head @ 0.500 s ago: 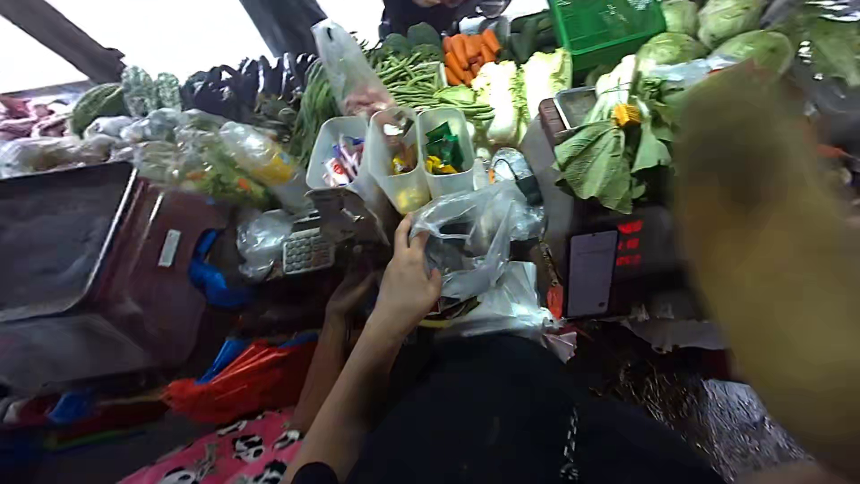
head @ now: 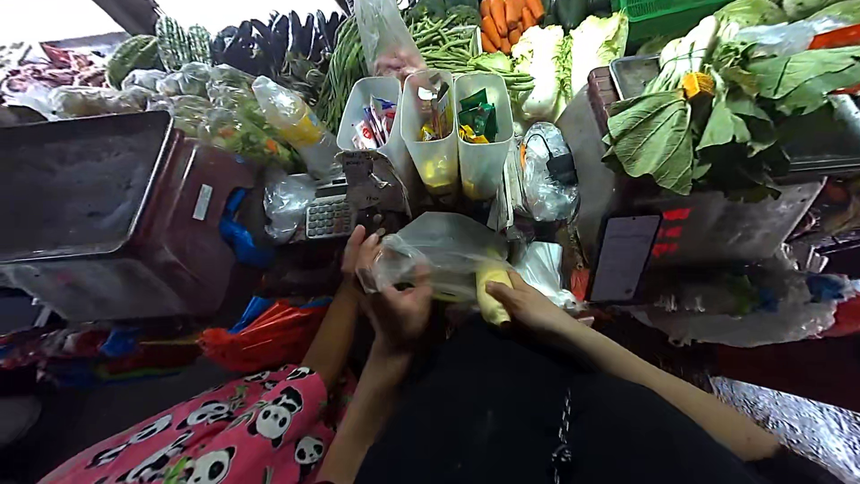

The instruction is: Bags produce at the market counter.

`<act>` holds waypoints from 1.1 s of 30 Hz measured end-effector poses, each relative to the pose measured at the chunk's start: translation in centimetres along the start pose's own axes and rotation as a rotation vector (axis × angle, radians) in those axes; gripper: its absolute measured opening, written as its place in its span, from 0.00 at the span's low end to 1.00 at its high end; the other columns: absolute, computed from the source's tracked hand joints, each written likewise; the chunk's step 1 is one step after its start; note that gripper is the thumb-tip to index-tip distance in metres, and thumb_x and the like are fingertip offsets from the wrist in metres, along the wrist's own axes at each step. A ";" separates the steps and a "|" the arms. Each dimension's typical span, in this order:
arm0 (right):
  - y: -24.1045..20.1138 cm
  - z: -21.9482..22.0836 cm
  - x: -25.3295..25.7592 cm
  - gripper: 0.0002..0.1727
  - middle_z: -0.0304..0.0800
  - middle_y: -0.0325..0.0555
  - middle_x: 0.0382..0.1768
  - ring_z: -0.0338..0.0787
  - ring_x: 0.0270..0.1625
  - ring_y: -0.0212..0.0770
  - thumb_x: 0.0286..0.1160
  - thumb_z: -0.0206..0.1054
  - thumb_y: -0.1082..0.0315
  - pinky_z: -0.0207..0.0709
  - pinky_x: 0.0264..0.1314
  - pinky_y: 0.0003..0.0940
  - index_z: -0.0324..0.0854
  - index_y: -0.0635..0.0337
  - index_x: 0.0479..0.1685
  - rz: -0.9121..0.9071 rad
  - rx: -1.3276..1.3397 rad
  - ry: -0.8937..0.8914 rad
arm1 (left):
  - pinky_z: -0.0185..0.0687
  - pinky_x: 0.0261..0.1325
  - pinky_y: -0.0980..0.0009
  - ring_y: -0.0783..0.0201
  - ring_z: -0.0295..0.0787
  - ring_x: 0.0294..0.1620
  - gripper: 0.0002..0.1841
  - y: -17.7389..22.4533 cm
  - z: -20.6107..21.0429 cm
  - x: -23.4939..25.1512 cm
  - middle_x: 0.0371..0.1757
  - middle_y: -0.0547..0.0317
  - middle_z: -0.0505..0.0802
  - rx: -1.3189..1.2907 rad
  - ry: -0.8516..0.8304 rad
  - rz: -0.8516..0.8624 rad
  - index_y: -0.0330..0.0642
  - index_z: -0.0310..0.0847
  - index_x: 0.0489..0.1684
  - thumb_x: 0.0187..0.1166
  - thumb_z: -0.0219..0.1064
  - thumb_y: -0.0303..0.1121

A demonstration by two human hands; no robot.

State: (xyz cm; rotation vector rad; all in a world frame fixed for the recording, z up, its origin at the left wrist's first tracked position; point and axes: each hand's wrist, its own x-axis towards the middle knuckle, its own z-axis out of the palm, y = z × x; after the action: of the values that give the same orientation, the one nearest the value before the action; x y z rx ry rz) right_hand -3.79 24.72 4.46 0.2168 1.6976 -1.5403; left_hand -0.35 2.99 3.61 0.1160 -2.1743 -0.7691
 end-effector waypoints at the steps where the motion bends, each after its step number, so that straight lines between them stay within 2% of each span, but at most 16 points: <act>1: 0.3 0.2 0.9 0.40 0.85 0.57 0.59 0.91 0.51 0.44 0.89 0.59 0.50 0.87 0.53 0.42 0.46 0.59 0.91 -0.007 -0.114 0.002 | 0.72 0.80 0.51 0.43 0.76 0.77 0.27 -0.7 -0.9 0.3 0.72 0.32 0.81 0.046 -0.001 0.013 0.26 0.77 0.64 0.69 0.74 0.35; 4: 0.2 0.7 3.0 0.51 0.80 0.70 0.69 0.89 0.66 0.56 0.86 0.61 0.45 0.81 0.70 0.53 0.35 0.69 0.92 -0.020 -0.552 -0.017 | 0.88 0.58 0.59 0.58 0.92 0.52 0.11 -0.9 -2.9 -0.2 0.47 0.47 0.94 -0.014 -0.244 -0.098 0.35 0.90 0.40 0.65 0.75 0.32; 6: -0.3 1.4 3.7 0.53 0.73 0.77 0.74 0.85 0.71 0.67 0.85 0.61 0.49 0.77 0.73 0.62 0.28 0.71 0.93 0.021 -0.815 0.029 | 0.87 0.42 0.71 0.72 0.89 0.36 0.06 -0.4 -3.5 -0.3 0.33 0.62 0.92 -0.230 -0.530 -0.113 0.42 0.87 0.28 0.62 0.73 0.34; 9: -0.2 1.8 5.0 0.46 0.65 0.85 0.77 0.80 0.71 0.78 0.84 0.61 0.63 0.77 0.68 0.71 0.36 0.77 0.91 0.045 -1.036 0.031 | 0.81 0.40 0.78 0.77 0.84 0.34 0.13 -0.3 -3.0 -0.4 0.28 0.68 0.88 -0.614 -0.808 -0.002 0.47 0.78 0.18 0.70 0.74 0.36; 11: -1.5 1.4 3.8 0.36 0.69 0.84 0.75 0.78 0.73 0.79 0.88 0.57 0.62 0.74 0.70 0.74 0.53 0.80 0.86 -0.023 -1.117 -0.060 | 0.78 0.33 0.81 0.79 0.81 0.27 0.14 -0.3 -2.5 -0.1 0.23 0.71 0.85 -0.689 -0.800 -0.027 0.49 0.78 0.16 0.72 0.75 0.36; 13: -4.8 0.1 -0.7 0.31 0.87 0.72 0.59 0.88 0.64 0.69 0.95 0.47 0.50 0.77 0.65 0.69 0.71 0.70 0.79 -0.266 -1.150 -0.025 | 0.74 0.24 0.82 0.80 0.76 0.20 0.11 -0.7 -2.4 0.6 0.22 0.72 0.83 -0.597 -0.722 -0.108 0.49 0.81 0.23 0.71 0.75 0.38; 14: -6.5 -1.0 -3.7 0.27 0.93 0.61 0.50 0.92 0.57 0.61 0.94 0.47 0.52 0.81 0.60 0.64 0.81 0.63 0.71 -0.496 -1.107 0.110 | 0.72 0.19 0.83 0.79 0.74 0.17 0.08 -0.9 -2.5 1.0 0.22 0.72 0.83 -0.564 -0.699 -0.156 0.48 0.82 0.29 0.71 0.75 0.38; 16: -10.0 -4.2 -8.9 0.18 0.96 0.45 0.41 0.96 0.44 0.43 0.87 0.57 0.59 0.90 0.48 0.48 0.91 0.56 0.58 -0.996 -1.000 0.585 | 0.69 0.17 0.82 0.78 0.72 0.15 0.06 -1.2 -2.7 1.5 0.25 0.72 0.86 -0.542 -0.707 -0.236 0.49 0.85 0.37 0.71 0.74 0.37; 17: -12.2 -6.5 -11.0 0.17 0.96 0.46 0.46 0.95 0.45 0.43 0.85 0.60 0.60 0.90 0.47 0.48 0.90 0.56 0.59 -1.100 -1.001 0.802 | 0.71 0.17 0.82 0.78 0.74 0.16 0.06 -1.3 -2.8 1.6 0.27 0.72 0.87 -0.531 -0.720 -0.248 0.49 0.86 0.40 0.72 0.74 0.37; 19: -16.8 -11.9 -14.3 0.21 0.93 0.55 0.57 0.93 0.54 0.54 0.89 0.55 0.59 0.85 0.53 0.59 0.84 0.59 0.69 -0.997 -1.039 1.152 | 0.74 0.20 0.82 0.78 0.78 0.19 0.07 -1.6 -2.8 1.9 0.31 0.71 0.90 -0.500 -0.736 -0.241 0.47 0.87 0.43 0.73 0.72 0.36; 21: -20.2 -17.9 -15.0 0.24 0.90 0.59 0.62 0.91 0.61 0.60 0.88 0.55 0.58 0.80 0.62 0.63 0.77 0.58 0.77 -0.782 -0.957 1.290 | 0.75 0.22 0.82 0.78 0.79 0.21 0.08 -1.7 -2.7 1.9 0.32 0.70 0.91 -0.477 -0.740 -0.228 0.46 0.87 0.44 0.73 0.71 0.35; 24: -21.7 -25.6 -12.9 0.32 0.83 0.71 0.67 0.85 0.67 0.67 0.83 0.68 0.57 0.73 0.71 0.68 0.68 0.63 0.83 -0.479 -0.750 1.057 | 0.76 0.22 0.81 0.78 0.79 0.21 0.07 -1.8 -2.6 1.8 0.32 0.69 0.91 -0.495 -0.766 -0.229 0.44 0.87 0.45 0.74 0.71 0.33; 26: -20.9 -27.9 -10.7 0.32 0.84 0.69 0.64 0.87 0.62 0.64 0.79 0.73 0.59 0.77 0.69 0.64 0.72 0.64 0.79 -0.400 -0.658 0.936 | 0.76 0.22 0.80 0.77 0.80 0.21 0.08 -2.0 -2.7 1.8 0.33 0.68 0.92 -0.491 -0.791 -0.244 0.44 0.87 0.46 0.74 0.71 0.32; 29: -19.1 -27.6 -10.1 0.27 0.90 0.64 0.58 0.91 0.59 0.57 0.72 0.79 0.64 0.79 0.69 0.58 0.81 0.67 0.69 -0.489 -0.573 1.054 | 0.77 0.22 0.79 0.76 0.81 0.24 0.13 -2.2 -2.8 2.0 0.43 0.66 0.93 -0.468 -0.826 -0.270 0.44 0.85 0.55 0.75 0.69 0.33; 31: -17.8 -25.5 -12.0 0.29 0.91 0.63 0.58 0.91 0.59 0.54 0.73 0.78 0.62 0.80 0.70 0.54 0.80 0.68 0.70 -0.658 -0.606 1.199 | 0.84 0.31 0.78 0.75 0.89 0.35 0.18 -2.2 -2.6 2.6 0.56 0.66 0.94 -0.489 -0.848 -0.236 0.46 0.81 0.64 0.74 0.65 0.32; 33: -16.1 -21.4 -13.9 0.25 0.93 0.51 0.53 0.92 0.54 0.37 0.73 0.76 0.59 0.84 0.64 0.36 0.84 0.66 0.64 -0.964 -0.603 1.267 | 0.86 0.38 0.77 0.76 0.89 0.42 0.21 -1.7 -2.4 3.2 0.64 0.66 0.91 -0.502 -0.871 -0.220 0.47 0.79 0.70 0.76 0.60 0.30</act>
State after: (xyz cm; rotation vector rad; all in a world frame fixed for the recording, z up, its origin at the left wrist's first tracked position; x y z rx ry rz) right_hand -14.10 45.32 24.03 0.0142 3.5721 -1.4301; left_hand -1.05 -0.64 5.99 -0.2985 -2.6871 -1.7065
